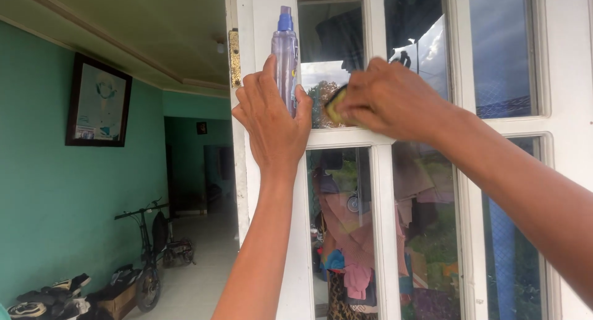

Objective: Cleaning the glass panes of a door using a spray bottle and a cloth.

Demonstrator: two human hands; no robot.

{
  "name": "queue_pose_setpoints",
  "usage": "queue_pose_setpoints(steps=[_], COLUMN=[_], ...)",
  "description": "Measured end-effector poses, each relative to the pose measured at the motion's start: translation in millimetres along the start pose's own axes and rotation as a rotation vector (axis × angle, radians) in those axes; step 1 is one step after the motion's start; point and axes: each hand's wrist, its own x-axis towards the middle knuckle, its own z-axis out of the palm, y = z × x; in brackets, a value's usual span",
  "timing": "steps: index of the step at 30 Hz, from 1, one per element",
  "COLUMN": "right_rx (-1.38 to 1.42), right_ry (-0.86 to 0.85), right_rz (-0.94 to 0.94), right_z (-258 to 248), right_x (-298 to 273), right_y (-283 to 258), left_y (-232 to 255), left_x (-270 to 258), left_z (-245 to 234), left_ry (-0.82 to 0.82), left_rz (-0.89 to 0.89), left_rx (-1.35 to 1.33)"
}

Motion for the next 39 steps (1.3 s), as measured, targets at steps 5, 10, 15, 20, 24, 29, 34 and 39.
queue_pose_setpoints(steps=[5, 10, 15, 20, 24, 29, 34, 39], right_rx=[-0.121, 0.004, 0.12, -0.258, -0.373, -0.034, -0.214, -0.53], right_ry=[0.494, 0.379, 0.114, -0.159, -0.164, 0.134, 0.027, -0.053], right_rz=[0.124, 0.082, -0.027, -0.056, -0.019, -0.048, -0.018, 0.042], right_z=[16.5, 11.9, -7.3, -24.1, -21.4, -1.5, -7.9, -20.6], right_x=[39.1, 28.4, 14.4, 9.9, -14.9, 2.8, -14.8, -22.1], right_y=[-0.3, -23.9, -37.2, -21.8, -11.0, -38.5, -21.1, -15.1], left_y=[-0.2, -4.9, -1.0, -4.5, 1.8, 13.2, 4.2, -2.6], left_x=[0.0, 0.9, 1.8, -2.1, -5.5, -3.7, -4.2, -6.8], left_z=[-5.7, -5.1, -5.2, 0.1, 1.4, -6.6, -6.6, -1.0], left_ry=[0.044, 0.096, 0.113, 0.091, 0.098, 0.063, 0.037, 0.024], left_rz=[-0.046, -0.07, -0.06, -0.023, -0.042, -0.03, 0.021, 0.029], left_rx=[-0.015, -0.116, -0.099, -0.074, -0.083, -0.09, -0.071, -0.041])
